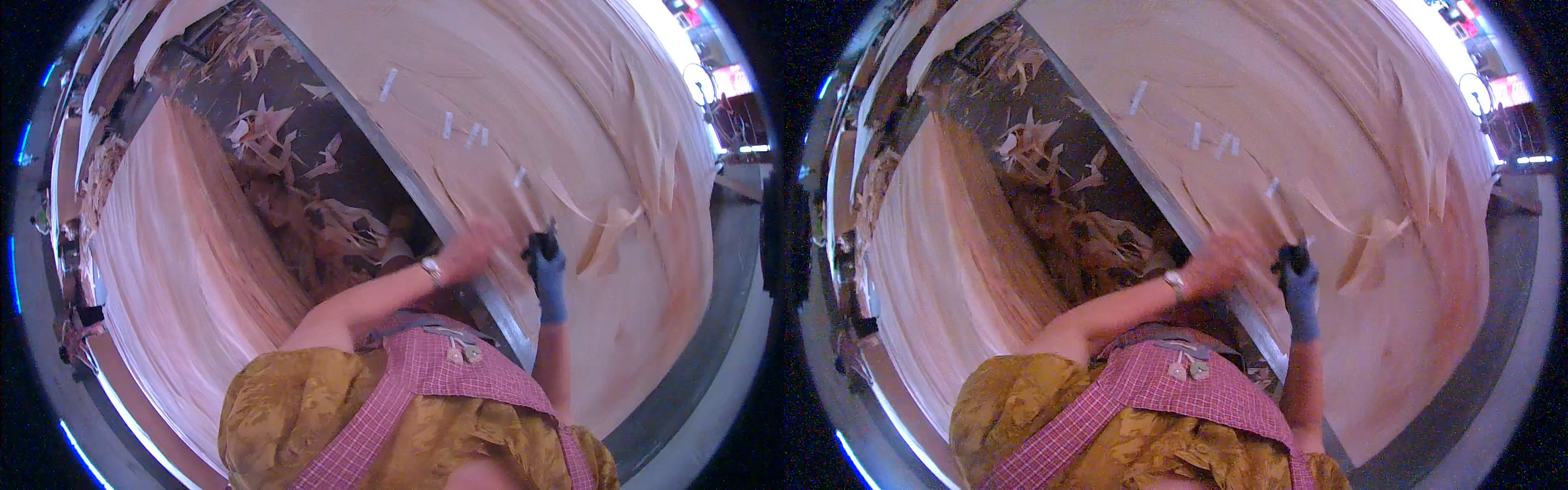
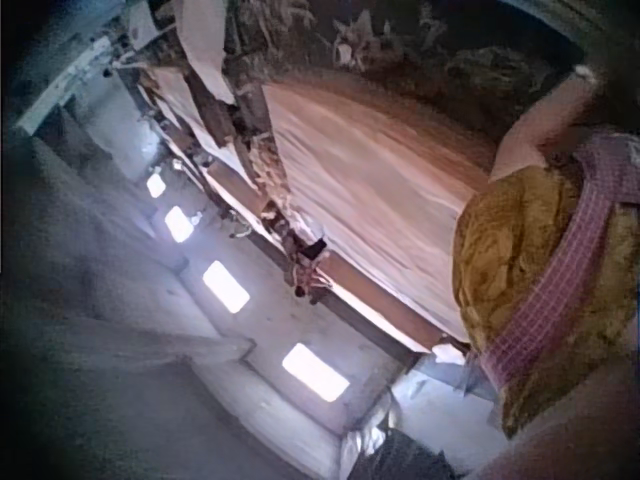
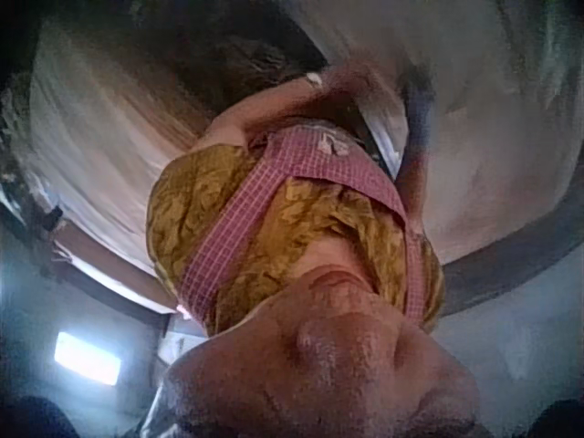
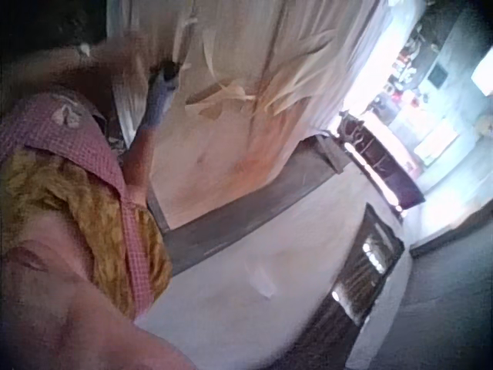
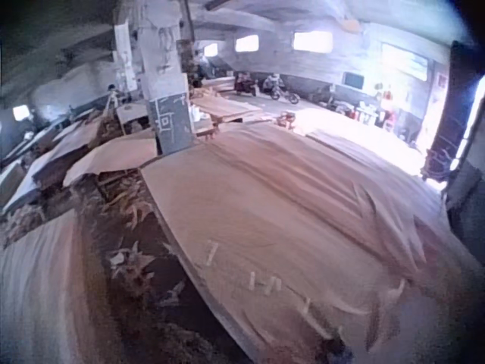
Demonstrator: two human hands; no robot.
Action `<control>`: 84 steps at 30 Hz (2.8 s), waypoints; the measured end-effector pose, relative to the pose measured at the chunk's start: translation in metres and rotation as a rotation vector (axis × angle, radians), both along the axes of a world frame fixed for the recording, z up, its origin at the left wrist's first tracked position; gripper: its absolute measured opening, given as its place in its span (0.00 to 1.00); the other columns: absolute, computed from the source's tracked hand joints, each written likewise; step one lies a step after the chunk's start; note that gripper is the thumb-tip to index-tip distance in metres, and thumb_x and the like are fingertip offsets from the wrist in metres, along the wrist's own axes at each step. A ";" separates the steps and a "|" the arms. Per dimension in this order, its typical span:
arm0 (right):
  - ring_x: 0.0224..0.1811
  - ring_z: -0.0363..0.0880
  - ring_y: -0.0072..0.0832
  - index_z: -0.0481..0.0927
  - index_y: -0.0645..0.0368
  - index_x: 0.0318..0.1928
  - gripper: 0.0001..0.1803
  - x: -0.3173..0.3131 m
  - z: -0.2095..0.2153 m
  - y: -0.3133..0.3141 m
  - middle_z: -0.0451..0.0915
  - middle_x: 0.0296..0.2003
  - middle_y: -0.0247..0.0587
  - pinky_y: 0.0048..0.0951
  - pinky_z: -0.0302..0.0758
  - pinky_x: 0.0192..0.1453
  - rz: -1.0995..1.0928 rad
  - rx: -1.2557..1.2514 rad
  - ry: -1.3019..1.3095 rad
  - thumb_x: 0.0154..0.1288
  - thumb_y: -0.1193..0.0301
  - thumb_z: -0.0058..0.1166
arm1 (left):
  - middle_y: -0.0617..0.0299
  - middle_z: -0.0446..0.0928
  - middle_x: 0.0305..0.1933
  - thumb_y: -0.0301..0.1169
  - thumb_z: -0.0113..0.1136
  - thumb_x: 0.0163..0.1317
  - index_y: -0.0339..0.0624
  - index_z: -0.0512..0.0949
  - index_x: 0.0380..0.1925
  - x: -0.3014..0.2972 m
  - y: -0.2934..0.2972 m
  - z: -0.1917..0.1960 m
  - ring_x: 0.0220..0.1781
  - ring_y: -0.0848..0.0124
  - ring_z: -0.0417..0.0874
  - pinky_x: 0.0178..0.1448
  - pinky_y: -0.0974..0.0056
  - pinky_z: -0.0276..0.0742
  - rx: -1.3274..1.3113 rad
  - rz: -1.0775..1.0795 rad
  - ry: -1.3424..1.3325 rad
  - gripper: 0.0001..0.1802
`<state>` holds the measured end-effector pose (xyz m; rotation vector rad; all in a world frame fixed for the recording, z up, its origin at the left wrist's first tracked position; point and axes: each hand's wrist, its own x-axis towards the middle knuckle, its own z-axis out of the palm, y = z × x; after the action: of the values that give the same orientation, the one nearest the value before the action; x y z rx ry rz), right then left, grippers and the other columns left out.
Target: The person handles large sheets of wood veneer, smoothing them by hand, cutting small pieces, and applying strips of tape to repair or join sections.
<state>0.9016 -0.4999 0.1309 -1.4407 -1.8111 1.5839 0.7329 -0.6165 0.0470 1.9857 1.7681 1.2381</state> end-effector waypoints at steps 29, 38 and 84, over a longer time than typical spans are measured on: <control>0.27 0.81 0.35 0.74 0.62 0.37 0.20 -0.386 -0.017 0.073 0.81 0.28 0.46 0.36 0.75 0.30 0.346 0.274 -0.280 0.64 0.57 0.63 | 0.50 0.72 0.64 0.33 0.59 0.61 0.37 0.69 0.60 -0.313 -0.006 0.030 0.66 0.54 0.72 0.67 0.45 0.60 -0.287 0.863 -0.134 0.27; 0.17 0.70 0.17 0.73 0.58 0.35 0.13 -0.271 0.001 0.044 0.76 0.20 0.35 0.22 0.65 0.20 0.054 -0.062 -0.184 0.69 0.62 0.60 | 0.48 0.49 0.79 0.56 0.51 0.66 0.46 0.49 0.76 -0.370 0.095 0.001 0.82 0.52 0.42 0.79 0.37 0.30 -0.376 0.768 0.198 0.46; 0.38 0.82 0.46 0.77 0.52 0.40 0.17 0.185 -0.011 -0.051 0.81 0.35 0.46 0.45 0.77 0.39 0.607 0.414 -0.483 0.59 0.57 0.64 | 0.68 0.77 0.57 0.42 0.72 0.48 0.59 0.80 0.49 -0.010 -0.001 0.025 0.68 0.67 0.71 0.78 0.46 0.49 -0.112 -0.175 0.622 0.25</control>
<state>1.0866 -0.5514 0.1200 -1.2007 -2.8600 1.0036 0.7226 -0.6174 0.0721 2.5676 1.7874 0.4746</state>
